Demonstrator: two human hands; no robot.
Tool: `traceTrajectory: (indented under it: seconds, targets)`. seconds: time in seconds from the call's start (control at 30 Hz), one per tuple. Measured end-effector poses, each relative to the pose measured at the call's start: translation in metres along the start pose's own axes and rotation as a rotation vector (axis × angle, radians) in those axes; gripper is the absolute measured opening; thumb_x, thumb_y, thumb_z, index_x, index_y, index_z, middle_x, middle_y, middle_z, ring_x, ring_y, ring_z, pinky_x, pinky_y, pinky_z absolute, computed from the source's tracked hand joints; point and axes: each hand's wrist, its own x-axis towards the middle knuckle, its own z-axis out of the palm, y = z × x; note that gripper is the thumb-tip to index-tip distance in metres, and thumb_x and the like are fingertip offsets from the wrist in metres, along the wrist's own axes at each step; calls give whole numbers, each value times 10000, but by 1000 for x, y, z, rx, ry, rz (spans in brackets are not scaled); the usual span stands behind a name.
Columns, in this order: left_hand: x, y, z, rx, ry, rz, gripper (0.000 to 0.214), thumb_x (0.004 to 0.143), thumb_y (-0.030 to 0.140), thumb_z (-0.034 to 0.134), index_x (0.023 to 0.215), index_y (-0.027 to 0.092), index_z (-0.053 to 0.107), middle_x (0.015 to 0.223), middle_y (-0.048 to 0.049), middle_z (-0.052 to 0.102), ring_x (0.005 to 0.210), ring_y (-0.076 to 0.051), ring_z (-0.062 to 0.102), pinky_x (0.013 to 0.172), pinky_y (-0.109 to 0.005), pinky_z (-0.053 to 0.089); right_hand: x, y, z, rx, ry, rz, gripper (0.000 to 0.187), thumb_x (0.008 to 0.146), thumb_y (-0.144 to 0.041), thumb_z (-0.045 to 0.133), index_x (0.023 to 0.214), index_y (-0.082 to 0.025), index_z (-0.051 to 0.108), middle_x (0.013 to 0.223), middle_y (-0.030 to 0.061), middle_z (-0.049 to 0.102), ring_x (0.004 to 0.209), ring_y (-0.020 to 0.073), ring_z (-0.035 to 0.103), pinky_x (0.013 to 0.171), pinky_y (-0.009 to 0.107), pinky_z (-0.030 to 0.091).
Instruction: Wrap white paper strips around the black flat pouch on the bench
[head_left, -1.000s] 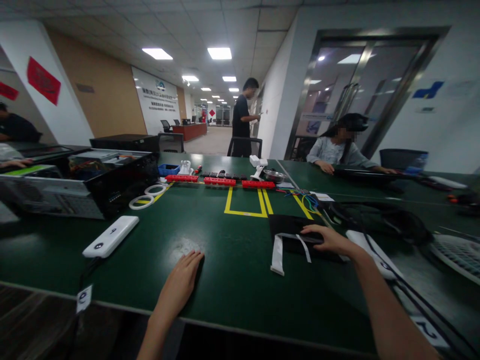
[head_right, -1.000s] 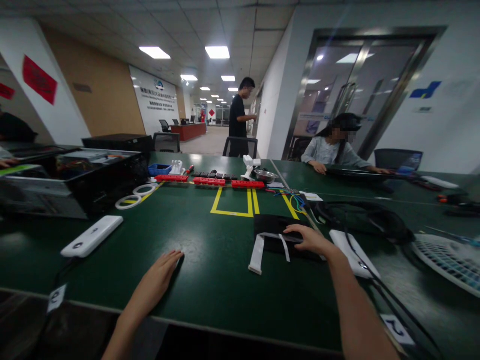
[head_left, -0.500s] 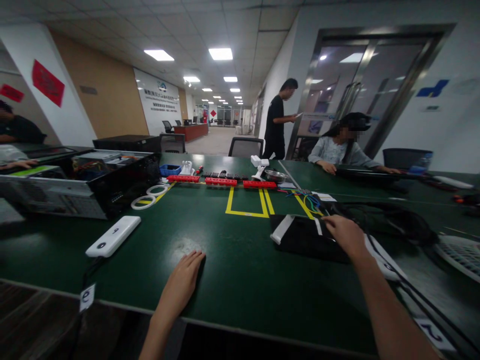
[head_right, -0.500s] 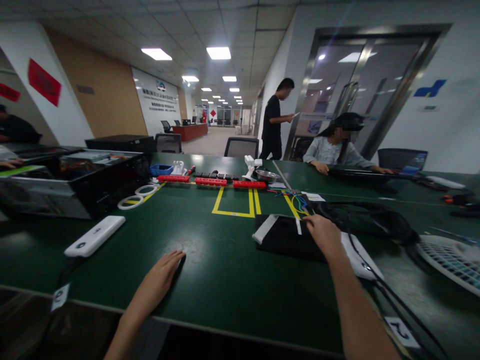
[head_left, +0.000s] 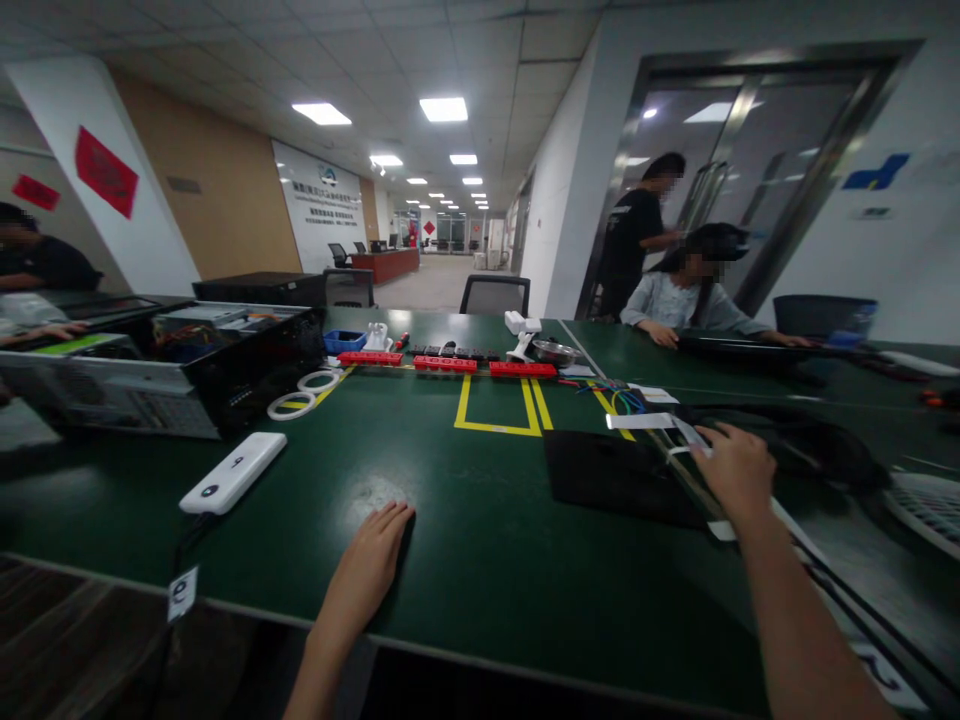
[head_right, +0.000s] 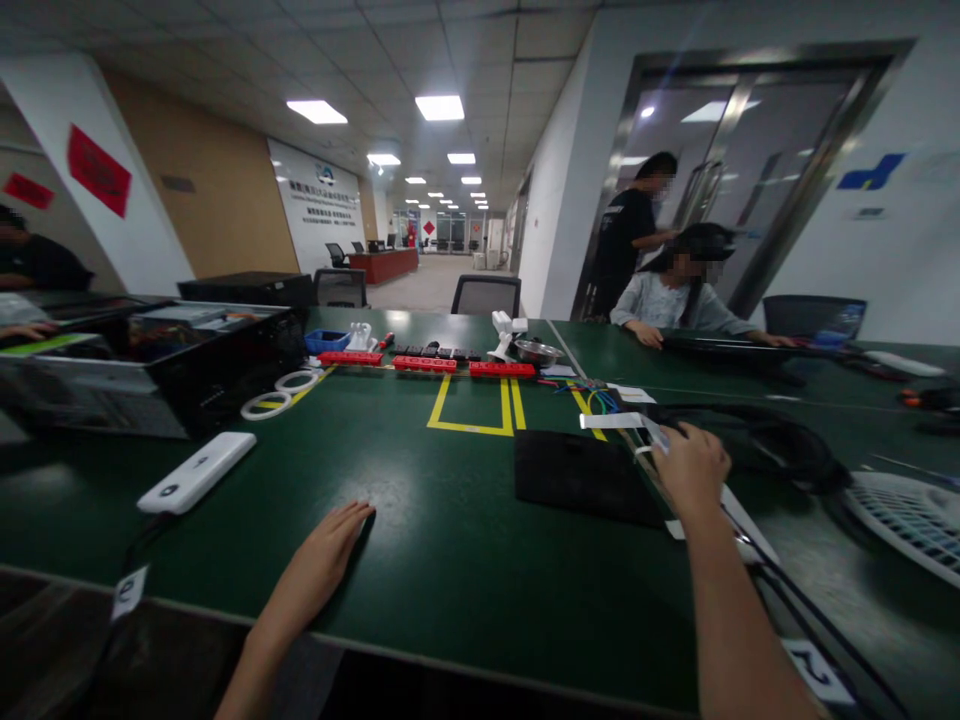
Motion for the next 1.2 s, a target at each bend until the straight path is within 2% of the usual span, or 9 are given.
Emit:
traceTrajectory:
  seconds: [0.2, 0.33, 0.47, 0.53, 0.63, 0.73, 0.97, 1.2]
  targets:
    - [-1, -3, 1, -8, 8, 12, 390, 910, 136, 364, 1234, 219, 564, 1300, -60, 576, 1244, -197, 475, 1068, -420, 331, 6, -23, 3, 18, -87, -192, 512, 844, -428, 334, 1156, -115, 591, 1212, 182, 532, 1168, 350, 429, 982, 485, 355]
    - [0, -2, 1, -6, 11, 4, 381, 916, 142, 363, 1228, 215, 569, 1292, -68, 582, 1240, -200, 481, 1061, -425, 341, 8, -27, 10, 74, -179, -283, 501, 809, -455, 401, 1146, -146, 605, 1198, 155, 561, 1170, 338, 443, 1009, 487, 333]
    - [0, -1, 0, 3, 2, -5, 379, 925, 146, 354, 1233, 210, 566, 1297, -71, 577, 1244, -198, 476, 1065, -425, 334, 8, -29, 18, 175, -358, -345, 569, 754, -544, 488, 1194, -198, 590, 1277, 124, 535, 1201, 328, 441, 1035, 484, 312]
    - [0, 1, -2, 7, -9, -9, 378, 930, 149, 348, 1234, 193, 568, 1297, -82, 576, 1245, -200, 476, 1066, -415, 334, 5, -32, 22, 193, -485, -366, 688, 698, -594, 546, 1264, -203, 544, 1368, 125, 460, 1275, 340, 371, 1057, 481, 286]
    - [1, 3, -4, 18, -28, -20, 376, 938, 160, 343, 1242, 179, 563, 1306, -89, 567, 1250, -198, 470, 1074, -408, 321, -2, -39, 25, 164, -695, -365, 867, 596, -599, 654, 1356, -234, 450, 1476, 126, 305, 1350, 396, 207, 1055, 563, 236]
    - [0, 3, -6, 19, -31, -24, 377, 941, 162, 340, 1249, 182, 555, 1311, -82, 563, 1255, -194, 463, 1077, -409, 315, -8, -47, 24, 141, -827, -353, 914, 598, -581, 665, 1402, -257, 374, 1520, 123, 166, 1363, 412, 99, 1040, 611, 204]
    - [-1, -1, -3, 29, -5, 2, 382, 924, 136, 358, 1245, 197, 557, 1305, -72, 570, 1251, -193, 467, 1072, -400, 326, -15, -71, 12, 62, -882, -329, 919, 640, -571, 625, 1435, -244, 300, 1534, 119, 70, 1372, 400, 12, 1036, 645, 139]
    - [0, 0, -2, 29, 31, 22, 373, 924, 146, 373, 1241, 220, 556, 1289, -62, 584, 1230, -196, 491, 1055, -419, 354, -32, -115, -2, 70, -909, -415, 918, 670, -573, 612, 1444, -208, 278, 1525, 151, 68, 1376, 383, 18, 1048, 636, 89]
